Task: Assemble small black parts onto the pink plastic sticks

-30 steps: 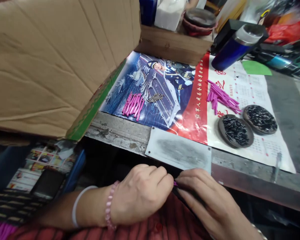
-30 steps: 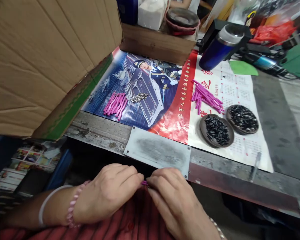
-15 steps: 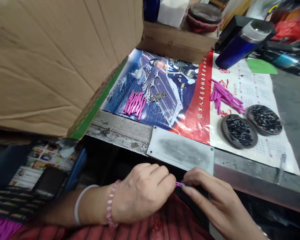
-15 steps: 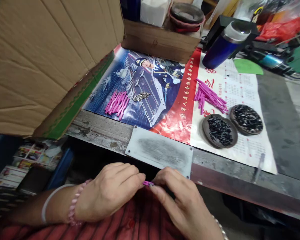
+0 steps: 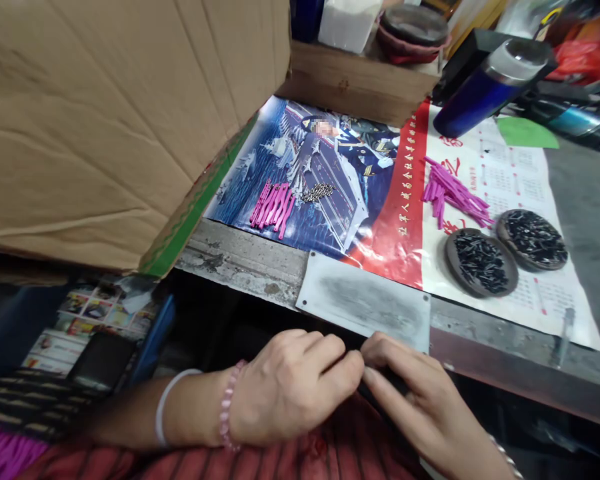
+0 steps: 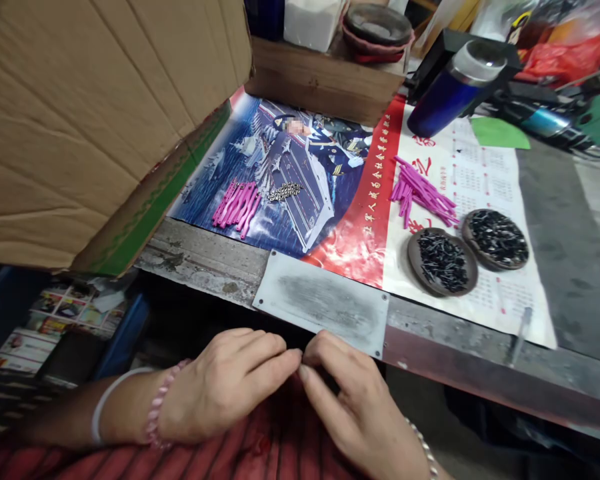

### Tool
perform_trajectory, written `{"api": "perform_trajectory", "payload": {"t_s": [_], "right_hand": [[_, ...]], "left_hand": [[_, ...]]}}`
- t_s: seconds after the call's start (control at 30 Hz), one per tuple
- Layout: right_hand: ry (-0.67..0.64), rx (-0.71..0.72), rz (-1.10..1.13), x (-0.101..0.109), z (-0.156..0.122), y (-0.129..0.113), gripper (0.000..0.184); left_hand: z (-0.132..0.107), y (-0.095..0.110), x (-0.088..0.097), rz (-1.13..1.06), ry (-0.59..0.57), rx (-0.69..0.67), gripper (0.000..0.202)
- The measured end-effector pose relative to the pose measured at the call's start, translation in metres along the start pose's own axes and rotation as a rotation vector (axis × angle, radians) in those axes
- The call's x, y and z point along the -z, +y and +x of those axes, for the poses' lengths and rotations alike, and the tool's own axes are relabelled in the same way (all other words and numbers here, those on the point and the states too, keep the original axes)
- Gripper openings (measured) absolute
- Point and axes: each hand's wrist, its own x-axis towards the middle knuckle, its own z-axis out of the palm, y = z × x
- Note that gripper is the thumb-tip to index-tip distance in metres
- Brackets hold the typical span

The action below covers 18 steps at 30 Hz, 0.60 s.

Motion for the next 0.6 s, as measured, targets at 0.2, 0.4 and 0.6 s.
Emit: {"api": "perform_trajectory", "payload": {"t_s": [0.2,0.4,0.6], "right_hand": [[-0.128,-0.153,0.195,-0.011,-0.002,0.022,0.017],[-0.223,-0.358,0.178,-0.067,0.007,0.087,0.032],[-0.206,-0.338,0.405,-0.100,0.035,0.100,0.030]], "left_hand": [[-0.011,-0.018,-0.004,-0.479,0.011,0.129,0.024],[-0.012,-0.023,-0.004,-0.726,0.088,0.392,0.015],[-0.013,-0.019,-0.006,-0.777,0.051,0.565,0.013]]}}
